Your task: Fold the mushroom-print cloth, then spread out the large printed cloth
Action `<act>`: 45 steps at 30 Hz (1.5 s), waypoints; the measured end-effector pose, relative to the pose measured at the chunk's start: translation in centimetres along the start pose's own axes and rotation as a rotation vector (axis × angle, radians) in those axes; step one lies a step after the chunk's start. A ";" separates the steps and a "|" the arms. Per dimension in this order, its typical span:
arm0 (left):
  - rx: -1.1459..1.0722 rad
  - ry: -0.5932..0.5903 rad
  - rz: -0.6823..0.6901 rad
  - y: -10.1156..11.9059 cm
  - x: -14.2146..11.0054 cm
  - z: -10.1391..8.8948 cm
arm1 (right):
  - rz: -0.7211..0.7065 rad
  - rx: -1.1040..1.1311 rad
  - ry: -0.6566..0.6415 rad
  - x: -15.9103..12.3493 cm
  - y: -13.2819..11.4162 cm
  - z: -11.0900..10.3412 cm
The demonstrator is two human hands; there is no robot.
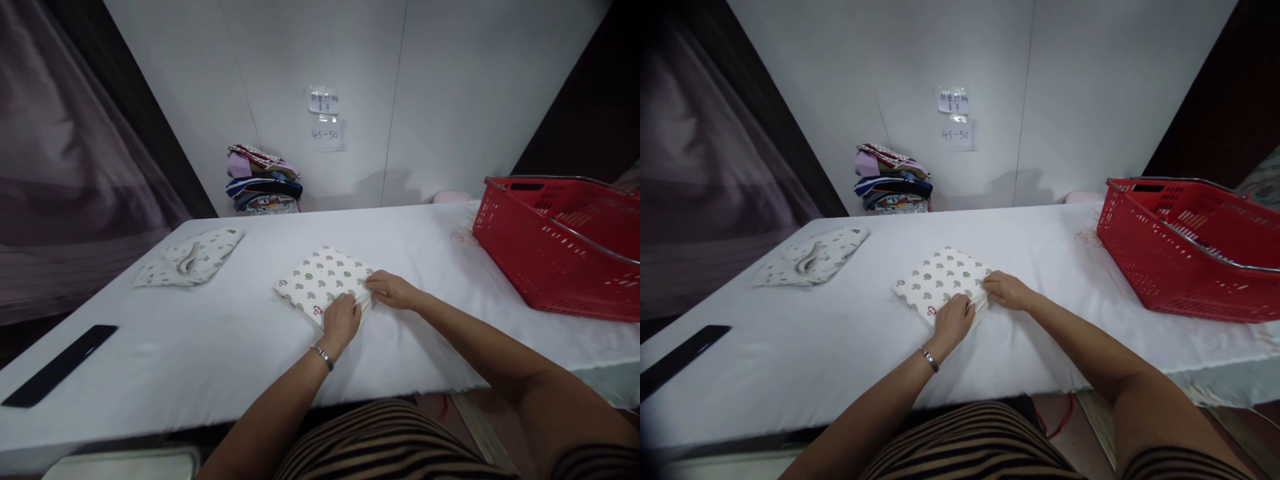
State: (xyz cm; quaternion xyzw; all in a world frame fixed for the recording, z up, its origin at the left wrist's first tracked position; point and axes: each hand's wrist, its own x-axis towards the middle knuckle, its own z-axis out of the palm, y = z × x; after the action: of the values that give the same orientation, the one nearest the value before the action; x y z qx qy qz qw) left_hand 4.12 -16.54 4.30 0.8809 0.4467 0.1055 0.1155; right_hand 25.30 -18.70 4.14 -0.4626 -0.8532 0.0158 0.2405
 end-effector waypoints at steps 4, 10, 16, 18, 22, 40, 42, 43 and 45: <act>-0.015 0.012 -0.012 -0.1 0.0 0.1 | -0.007 -0.005 -0.002 0.3 -0.2 0.2; -0.007 0.023 0.022 -0.1 -0.1 0.4 | 0.004 -0.116 0.009 0.4 0.7 1.2; 0.024 0.031 0.071 0.0 -0.2 0.6 | 0.004 -0.201 0.066 0.2 1.4 1.9; 0.026 0.017 0.065 0.0 0.0 0.6 | 0.009 -0.220 0.067 0.0 1.5 1.9; 0.034 -0.022 0.073 0.0 0.1 0.4 | -0.001 -0.186 0.051 -0.4 1.5 1.6; -0.030 -0.080 0.028 0.0 0.9 -0.4 | 0.096 0.026 -0.052 -0.6 2.5 0.7; -0.009 -0.096 0.020 0.2 1.0 -0.6 | 0.087 0.020 -0.063 -0.5 2.4 0.5; -0.002 -0.099 0.020 0.2 1.0 -0.6 | 0.082 0.019 -0.064 -0.5 2.3 0.5; 0.007 -0.098 0.026 0.3 1.1 -0.6 | 0.066 0.018 -0.065 -0.5 2.3 0.3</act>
State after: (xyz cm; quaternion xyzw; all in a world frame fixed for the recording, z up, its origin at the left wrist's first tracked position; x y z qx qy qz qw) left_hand 4.81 -15.74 5.05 0.8911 0.4295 0.0623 0.1329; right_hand 27.16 -17.71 3.08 -0.4874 -0.8448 0.0465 0.2160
